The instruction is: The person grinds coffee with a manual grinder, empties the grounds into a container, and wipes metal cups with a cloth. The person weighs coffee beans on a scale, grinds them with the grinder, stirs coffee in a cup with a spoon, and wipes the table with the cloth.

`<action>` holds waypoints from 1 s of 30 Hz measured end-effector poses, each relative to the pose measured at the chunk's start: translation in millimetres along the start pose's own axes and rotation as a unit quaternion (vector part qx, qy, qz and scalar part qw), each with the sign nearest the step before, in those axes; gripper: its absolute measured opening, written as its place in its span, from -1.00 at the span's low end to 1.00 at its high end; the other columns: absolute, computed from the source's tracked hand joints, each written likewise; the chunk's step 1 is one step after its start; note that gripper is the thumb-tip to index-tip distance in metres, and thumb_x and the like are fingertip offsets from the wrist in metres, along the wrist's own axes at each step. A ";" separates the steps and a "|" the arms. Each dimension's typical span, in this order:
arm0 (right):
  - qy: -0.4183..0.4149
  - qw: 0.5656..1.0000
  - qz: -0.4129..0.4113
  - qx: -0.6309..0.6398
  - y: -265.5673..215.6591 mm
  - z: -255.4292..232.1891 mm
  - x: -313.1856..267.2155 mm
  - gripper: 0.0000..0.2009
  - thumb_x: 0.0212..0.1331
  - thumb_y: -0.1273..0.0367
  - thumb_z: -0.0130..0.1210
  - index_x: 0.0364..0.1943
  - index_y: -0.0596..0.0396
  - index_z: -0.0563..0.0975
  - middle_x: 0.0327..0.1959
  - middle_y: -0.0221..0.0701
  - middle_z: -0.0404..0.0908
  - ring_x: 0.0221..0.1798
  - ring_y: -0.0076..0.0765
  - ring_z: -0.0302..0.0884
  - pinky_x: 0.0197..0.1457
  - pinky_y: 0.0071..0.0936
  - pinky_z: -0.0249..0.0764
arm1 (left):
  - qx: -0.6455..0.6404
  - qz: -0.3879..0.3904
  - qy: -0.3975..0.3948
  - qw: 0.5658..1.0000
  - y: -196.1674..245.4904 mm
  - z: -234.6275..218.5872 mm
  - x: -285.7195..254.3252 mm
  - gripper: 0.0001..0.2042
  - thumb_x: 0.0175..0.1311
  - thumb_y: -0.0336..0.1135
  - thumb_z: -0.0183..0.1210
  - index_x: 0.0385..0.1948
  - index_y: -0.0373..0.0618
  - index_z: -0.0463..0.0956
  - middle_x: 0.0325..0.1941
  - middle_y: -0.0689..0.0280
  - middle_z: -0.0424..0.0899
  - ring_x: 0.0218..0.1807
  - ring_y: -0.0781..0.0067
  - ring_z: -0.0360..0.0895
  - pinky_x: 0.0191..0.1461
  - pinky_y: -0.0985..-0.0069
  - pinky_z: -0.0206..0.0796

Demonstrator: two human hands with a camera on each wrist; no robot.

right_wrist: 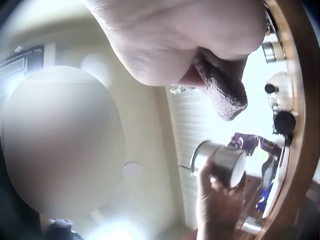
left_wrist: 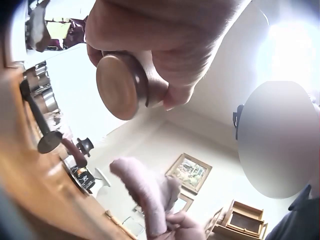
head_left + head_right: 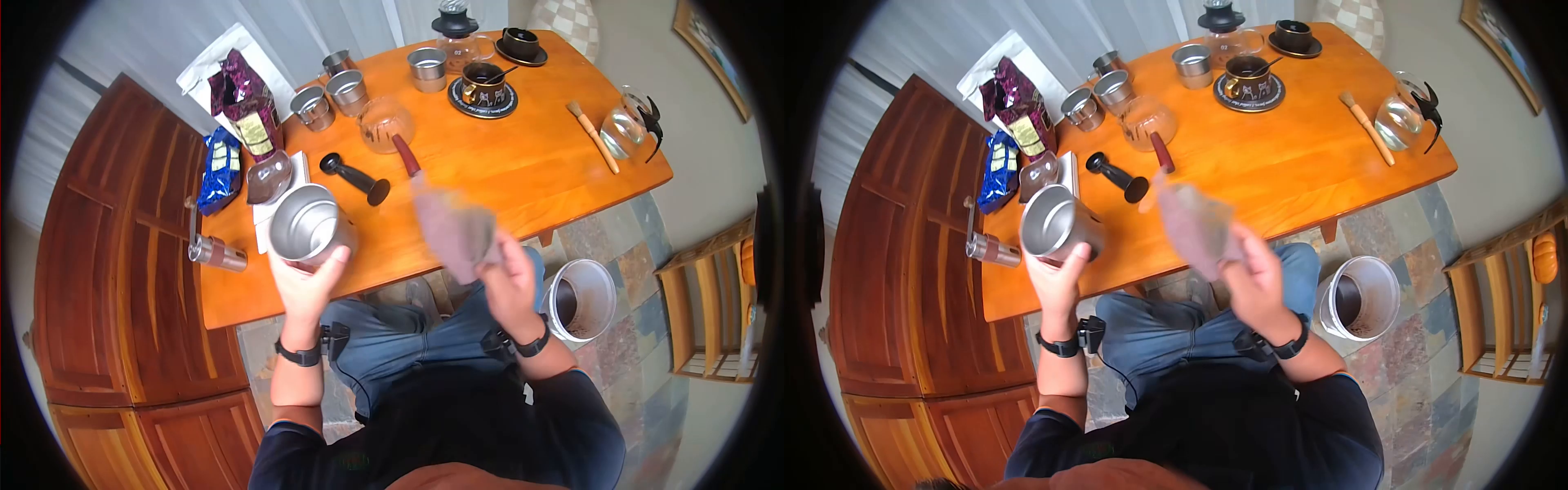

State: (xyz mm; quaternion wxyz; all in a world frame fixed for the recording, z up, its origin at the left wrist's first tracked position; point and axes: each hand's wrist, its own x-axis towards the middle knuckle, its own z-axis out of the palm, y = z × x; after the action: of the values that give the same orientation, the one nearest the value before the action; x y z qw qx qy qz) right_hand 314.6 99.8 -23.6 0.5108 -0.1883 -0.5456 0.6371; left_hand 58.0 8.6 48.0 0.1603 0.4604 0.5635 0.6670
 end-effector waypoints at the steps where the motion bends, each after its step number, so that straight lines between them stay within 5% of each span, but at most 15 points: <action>1: 0.041 0.999 -0.012 0.026 5.8 -11.5 7.3 -0.50 0.25 0.63 -0.09 0.33 0.36 0.33 0.24 -0.31 0.51 0.28 -0.47 0.45 0.31 -0.48 0.37 | -0.011 0.009 0.004 1.000 6.7 0.2 11.0 -0.18 0.00 -0.40 0.50 0.33 -0.23 0.19 0.20 0.18 0.51 0.22 0.34 0.50 0.33 0.33 0.35; 5: 0.147 0.988 -0.053 -0.003 6.9 -45.1 35.8 -0.49 0.23 0.63 -0.11 0.33 0.35 0.32 0.26 -0.24 0.51 0.31 -0.43 0.44 0.32 -0.47 0.36 | 0.033 0.052 -0.019 0.998 19.8 -0.3 80.8 -0.19 0.03 -0.31 0.51 0.32 -0.22 0.21 0.23 0.15 0.48 0.26 0.30 0.46 0.34 0.32 0.34; 7: 0.139 0.942 -0.117 -0.282 3.5 -63.3 45.7 -0.46 0.20 0.64 -0.13 0.34 0.31 0.34 0.26 -0.10 0.51 0.33 -0.24 0.47 0.37 -0.41 0.33 | 0.048 0.078 -0.038 0.995 38.7 20.6 115.4 -0.14 0.01 -0.30 0.52 0.35 -0.24 0.17 0.22 0.10 0.48 0.24 0.27 0.48 0.30 0.31 0.39; 8: 0.117 0.905 -0.133 -0.388 -2.3 -72.1 51.6 -0.48 0.20 0.61 -0.10 0.32 0.25 0.39 0.30 0.01 0.45 0.41 0.02 0.39 0.48 -0.25 0.23 | 0.059 0.057 -0.033 0.996 47.0 34.4 129.4 -0.09 0.00 -0.28 0.54 0.38 -0.25 0.11 0.21 0.04 0.47 0.20 0.23 0.52 0.24 0.32 0.45; 9: 0.123 0.905 -0.132 -0.385 -9.8 -76.3 58.2 -0.48 0.20 0.61 -0.10 0.32 0.25 0.39 0.30 0.01 0.45 0.41 0.02 0.39 0.48 -0.25 0.23 | 0.043 0.031 -0.053 0.997 50.9 46.4 144.9 -0.02 -0.02 -0.25 0.56 0.40 -0.28 0.05 0.20 -0.02 0.46 0.19 0.21 0.53 0.21 0.33 0.48; 11: -0.008 0.812 -0.107 -0.574 -27.2 -81.8 68.5 -0.54 0.24 0.51 0.04 0.27 0.21 0.45 0.36 -0.03 0.39 0.47 0.15 0.24 0.55 -0.06 0.11 | 0.086 0.010 -0.077 0.993 52.0 67.3 176.4 -0.02 -0.02 -0.21 0.57 0.39 -0.34 0.08 0.17 -0.01 0.49 0.14 0.24 0.56 0.16 0.37 0.50; 14: -0.041 0.765 -0.125 -0.631 -15.1 -91.2 64.4 -0.55 0.25 0.35 0.16 0.23 0.15 0.49 0.39 -0.09 0.37 0.50 0.12 0.18 0.55 0.05 0.06 | 0.105 0.000 -0.114 0.988 24.5 87.5 230.4 -0.09 0.01 -0.11 0.55 0.33 -0.38 0.19 0.07 0.03 0.56 -0.04 0.31 0.62 -0.07 0.46 0.54; 17: 0.000 0.803 -0.133 -0.581 -25.2 -94.8 62.2 -0.56 0.24 0.27 0.21 0.20 0.08 0.52 0.36 -0.12 0.41 0.47 0.11 0.24 0.52 0.08 0.11 | 0.182 -0.103 -0.226 0.951 16.4 100.0 279.6 -0.20 0.11 -0.06 0.48 0.27 -0.37 0.28 0.07 0.09 0.57 -0.03 0.36 0.60 0.09 0.39 0.47; 19: -0.003 0.794 -0.143 -0.591 -22.4 -101.9 60.0 -0.58 0.23 0.28 0.21 0.18 0.05 0.54 0.35 -0.13 0.42 0.46 0.11 0.26 0.51 0.09 0.13 | 0.186 -0.103 -0.216 0.953 2.9 116.3 289.4 -0.18 0.08 -0.03 0.48 0.25 -0.41 0.28 0.03 0.07 0.58 -0.03 0.35 0.59 0.05 0.38 0.47; 21: -0.004 0.785 -0.152 -0.601 -18.7 -106.5 59.2 -0.59 0.21 0.30 0.22 0.16 0.03 0.56 0.34 -0.14 0.44 0.45 0.12 0.28 0.50 0.09 0.14 | 0.217 -0.091 -0.110 0.966 -11.0 133.0 294.6 -0.12 0.03 -0.04 0.50 0.27 -0.46 0.24 0.03 0.02 0.56 -0.03 0.33 0.59 0.03 0.37 0.49; 25: -0.007 0.784 -0.147 -0.603 -16.9 -107.2 60.7 -0.60 0.17 0.29 0.25 0.12 0.03 0.59 0.31 -0.17 0.48 0.43 0.12 0.31 0.47 0.10 0.20 | 0.207 -0.117 -0.130 0.962 -40.1 145.0 317.7 0.04 -0.10 -0.21 0.57 0.34 -0.60 0.04 0.06 -0.14 0.53 -0.05 0.15 0.64 -0.18 0.31 0.60; 30: -0.005 0.785 -0.133 -0.605 -16.5 -108.5 63.0 -0.59 0.16 0.28 0.24 0.11 0.03 0.59 0.30 -0.18 0.49 0.42 0.12 0.32 0.45 0.09 0.22 | 0.259 -0.134 -0.173 0.941 -66.8 150.7 333.7 0.04 -0.10 -0.22 0.55 0.37 -0.59 0.05 0.15 -0.15 0.51 0.06 0.12 0.61 0.07 0.32 0.53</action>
State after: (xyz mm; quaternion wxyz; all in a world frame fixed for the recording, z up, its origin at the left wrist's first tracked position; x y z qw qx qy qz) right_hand 382.8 206.4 -25.2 0.3693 -0.3814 -0.8411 0.1031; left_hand -17.7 365.0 123.7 0.2181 0.5148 0.7368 0.3803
